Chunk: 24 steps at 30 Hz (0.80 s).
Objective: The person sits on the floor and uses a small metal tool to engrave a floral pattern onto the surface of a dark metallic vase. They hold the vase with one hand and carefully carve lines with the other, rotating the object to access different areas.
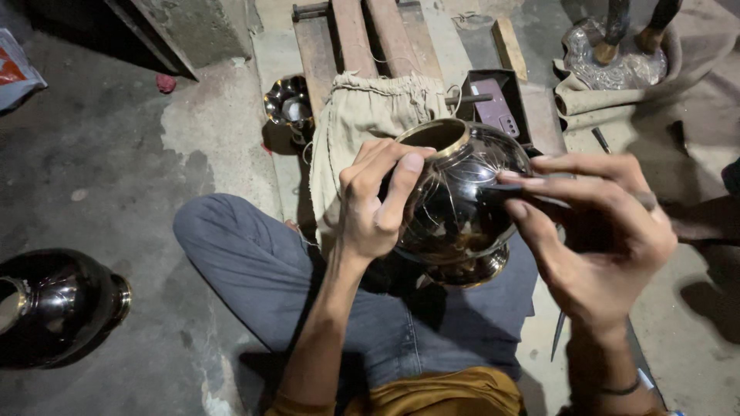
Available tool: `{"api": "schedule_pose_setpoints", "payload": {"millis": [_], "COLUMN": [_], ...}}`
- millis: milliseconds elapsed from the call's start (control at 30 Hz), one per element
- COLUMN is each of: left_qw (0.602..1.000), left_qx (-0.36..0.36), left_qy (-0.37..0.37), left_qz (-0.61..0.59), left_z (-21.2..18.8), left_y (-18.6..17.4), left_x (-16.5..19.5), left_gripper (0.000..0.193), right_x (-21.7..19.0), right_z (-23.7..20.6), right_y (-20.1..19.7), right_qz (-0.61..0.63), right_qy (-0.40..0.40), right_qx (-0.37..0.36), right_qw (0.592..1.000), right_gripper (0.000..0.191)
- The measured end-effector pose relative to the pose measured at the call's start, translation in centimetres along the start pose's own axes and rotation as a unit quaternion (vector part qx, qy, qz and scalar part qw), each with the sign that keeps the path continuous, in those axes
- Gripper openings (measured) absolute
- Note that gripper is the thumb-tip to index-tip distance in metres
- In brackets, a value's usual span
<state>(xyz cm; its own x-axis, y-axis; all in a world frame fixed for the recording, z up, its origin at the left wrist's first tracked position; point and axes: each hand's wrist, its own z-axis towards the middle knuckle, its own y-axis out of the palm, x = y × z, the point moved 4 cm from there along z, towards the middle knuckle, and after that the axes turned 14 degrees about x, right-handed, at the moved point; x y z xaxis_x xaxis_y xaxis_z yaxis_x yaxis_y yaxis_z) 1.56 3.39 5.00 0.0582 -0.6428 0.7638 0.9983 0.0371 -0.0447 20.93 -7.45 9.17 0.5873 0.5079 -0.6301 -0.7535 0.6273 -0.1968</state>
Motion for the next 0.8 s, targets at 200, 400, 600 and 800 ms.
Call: {"api": "schedule_pose_setpoints", "payload": {"millis": [200,400,600,800], "left_qw": [1.0,1.0,1.0,1.0], "left_qx": [-0.004,-0.011,-0.011,-0.008], "left_qy": [-0.001,-0.005,0.009,0.02], "left_qz": [-0.007,0.005,-0.003,0.003], "left_z": [-0.1,0.0,0.1,0.1], "left_y": [0.0,0.1,0.1,0.1], "left_x": [0.1,-0.1,-0.1,-0.1], "left_gripper": [0.027,0.029,0.029,0.029], "right_x": [-1.2,-1.2,-1.6,-1.4], "right_z": [3.2,4.3,4.6,4.2], "right_y": [2.6,3.6,3.9,3.9], "right_qz": [-0.003,-0.05,-0.059,-0.083], "right_qy": [-0.034,-0.006,-0.059,-0.055], "right_qx": [-0.16,-0.213,-0.218,-0.221], "right_qw": [0.987,0.976,0.972,0.97], "right_gripper": [0.021,0.022,0.019,0.019]}}
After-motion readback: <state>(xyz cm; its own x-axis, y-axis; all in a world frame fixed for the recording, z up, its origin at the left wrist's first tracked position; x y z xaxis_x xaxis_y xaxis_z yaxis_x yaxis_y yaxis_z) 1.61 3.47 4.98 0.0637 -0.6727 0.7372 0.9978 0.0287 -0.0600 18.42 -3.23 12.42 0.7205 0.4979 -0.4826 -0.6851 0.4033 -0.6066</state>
